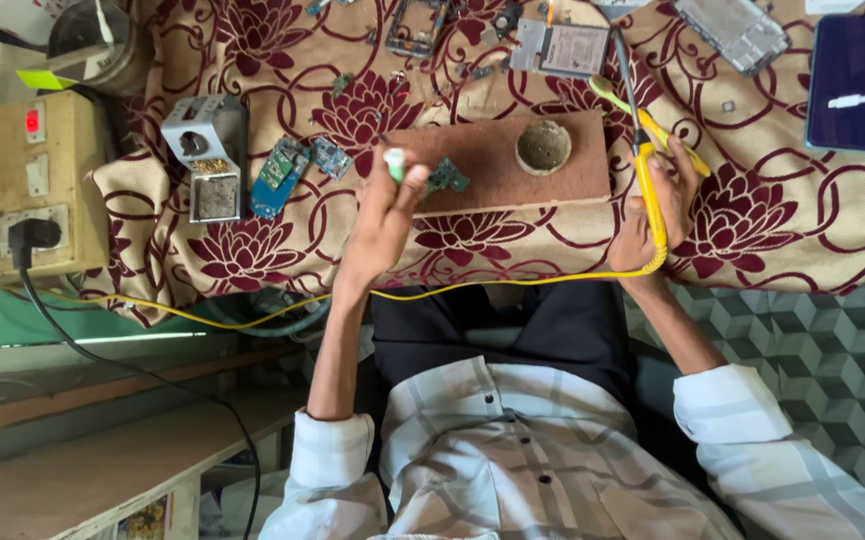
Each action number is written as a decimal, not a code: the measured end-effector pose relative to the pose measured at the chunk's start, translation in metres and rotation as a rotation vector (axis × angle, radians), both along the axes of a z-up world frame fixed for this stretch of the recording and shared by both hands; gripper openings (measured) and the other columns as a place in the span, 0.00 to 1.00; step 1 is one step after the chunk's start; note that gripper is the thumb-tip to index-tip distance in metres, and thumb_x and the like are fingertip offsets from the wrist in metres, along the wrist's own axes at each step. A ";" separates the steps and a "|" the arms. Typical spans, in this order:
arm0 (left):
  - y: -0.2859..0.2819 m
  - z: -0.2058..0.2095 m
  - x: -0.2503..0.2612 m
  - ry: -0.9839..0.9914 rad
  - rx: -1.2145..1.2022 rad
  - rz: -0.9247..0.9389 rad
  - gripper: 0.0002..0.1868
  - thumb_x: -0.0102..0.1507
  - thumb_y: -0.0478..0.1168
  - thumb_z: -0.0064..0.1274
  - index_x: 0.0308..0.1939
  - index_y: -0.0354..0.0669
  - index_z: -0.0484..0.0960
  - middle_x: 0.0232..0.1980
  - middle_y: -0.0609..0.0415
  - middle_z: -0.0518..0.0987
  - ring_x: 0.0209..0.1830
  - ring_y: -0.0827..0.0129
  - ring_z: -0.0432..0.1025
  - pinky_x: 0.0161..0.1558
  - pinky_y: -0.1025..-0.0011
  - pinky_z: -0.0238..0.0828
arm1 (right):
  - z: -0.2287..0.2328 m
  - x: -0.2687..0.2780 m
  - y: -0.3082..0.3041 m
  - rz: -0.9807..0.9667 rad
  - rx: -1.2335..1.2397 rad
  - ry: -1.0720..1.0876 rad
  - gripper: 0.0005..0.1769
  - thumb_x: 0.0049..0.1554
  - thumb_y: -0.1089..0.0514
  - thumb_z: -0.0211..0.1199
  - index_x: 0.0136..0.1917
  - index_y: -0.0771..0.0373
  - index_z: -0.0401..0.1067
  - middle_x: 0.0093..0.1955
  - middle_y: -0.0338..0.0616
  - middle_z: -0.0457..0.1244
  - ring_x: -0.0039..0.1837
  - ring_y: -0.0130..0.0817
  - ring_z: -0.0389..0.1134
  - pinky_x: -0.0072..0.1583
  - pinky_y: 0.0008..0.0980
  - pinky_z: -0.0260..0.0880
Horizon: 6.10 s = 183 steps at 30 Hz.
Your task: The person uses a soldering iron and solder wire to solder components on a small blue circuit board. They repeatedly apply heat and solder to different points on the board while holding it steady with the other hand.
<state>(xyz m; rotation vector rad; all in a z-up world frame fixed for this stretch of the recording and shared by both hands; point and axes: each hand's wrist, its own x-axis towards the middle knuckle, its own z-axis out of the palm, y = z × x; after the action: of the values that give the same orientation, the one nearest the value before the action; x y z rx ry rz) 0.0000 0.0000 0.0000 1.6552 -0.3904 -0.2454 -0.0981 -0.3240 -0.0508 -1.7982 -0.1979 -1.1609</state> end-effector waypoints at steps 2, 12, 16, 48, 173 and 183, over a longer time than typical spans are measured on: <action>-0.007 0.033 -0.014 -0.294 0.471 -0.011 0.12 0.74 0.44 0.46 0.59 0.49 0.68 0.46 0.47 0.82 0.48 0.56 0.71 0.57 0.47 0.58 | 0.004 0.000 0.003 0.024 -0.032 -0.035 0.19 0.74 0.57 0.48 0.74 0.68 0.63 0.78 0.65 0.51 0.76 0.57 0.65 0.70 0.48 0.76; -0.043 0.062 0.000 -0.832 1.018 -0.120 0.14 0.66 0.35 0.51 0.55 0.39 0.79 0.32 0.44 0.82 0.53 0.52 0.73 0.57 0.46 0.54 | 0.019 -0.005 0.005 -0.055 -0.148 -0.009 0.18 0.71 0.62 0.50 0.71 0.71 0.64 0.74 0.72 0.54 0.73 0.62 0.64 0.64 0.41 0.74; -0.052 0.047 0.010 -0.877 0.998 0.022 0.15 0.65 0.40 0.55 0.52 0.35 0.77 0.39 0.42 0.82 0.51 0.54 0.74 0.55 0.50 0.56 | 0.023 -0.002 0.005 -0.061 -0.173 -0.019 0.18 0.70 0.64 0.51 0.71 0.71 0.65 0.72 0.71 0.57 0.73 0.59 0.64 0.69 0.45 0.71; -0.097 0.057 -0.024 -0.543 0.811 0.183 0.26 0.63 0.55 0.57 0.48 0.33 0.79 0.26 0.43 0.82 0.46 0.45 0.73 0.53 0.48 0.54 | 0.026 -0.006 0.009 -0.043 -0.121 -0.021 0.21 0.74 0.57 0.47 0.72 0.73 0.62 0.72 0.70 0.56 0.78 0.59 0.59 0.72 0.49 0.74; -0.037 0.020 0.001 -0.411 -0.186 0.016 0.04 0.75 0.31 0.37 0.51 0.33 0.66 0.53 0.41 0.81 0.50 0.64 0.79 0.57 0.65 0.77 | 0.019 -0.009 0.009 -0.033 -0.015 0.019 0.18 0.72 0.68 0.49 0.74 0.69 0.64 0.68 0.58 0.59 0.65 0.49 0.72 0.62 0.36 0.75; -0.030 0.010 0.005 -0.451 -0.291 0.133 0.12 0.79 0.42 0.32 0.57 0.36 0.65 0.55 0.40 0.80 0.49 0.61 0.80 0.57 0.63 0.78 | 0.000 -0.003 0.004 0.063 0.103 0.049 0.26 0.76 0.47 0.49 0.75 0.72 0.59 0.66 0.60 0.64 0.67 0.46 0.70 0.64 0.37 0.73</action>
<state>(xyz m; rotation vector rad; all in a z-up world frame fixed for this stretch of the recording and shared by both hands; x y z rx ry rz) 0.0048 -0.0301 0.0099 1.4323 -0.6199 0.2802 -0.1007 -0.3200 -0.0506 -1.7155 -0.1622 -1.0625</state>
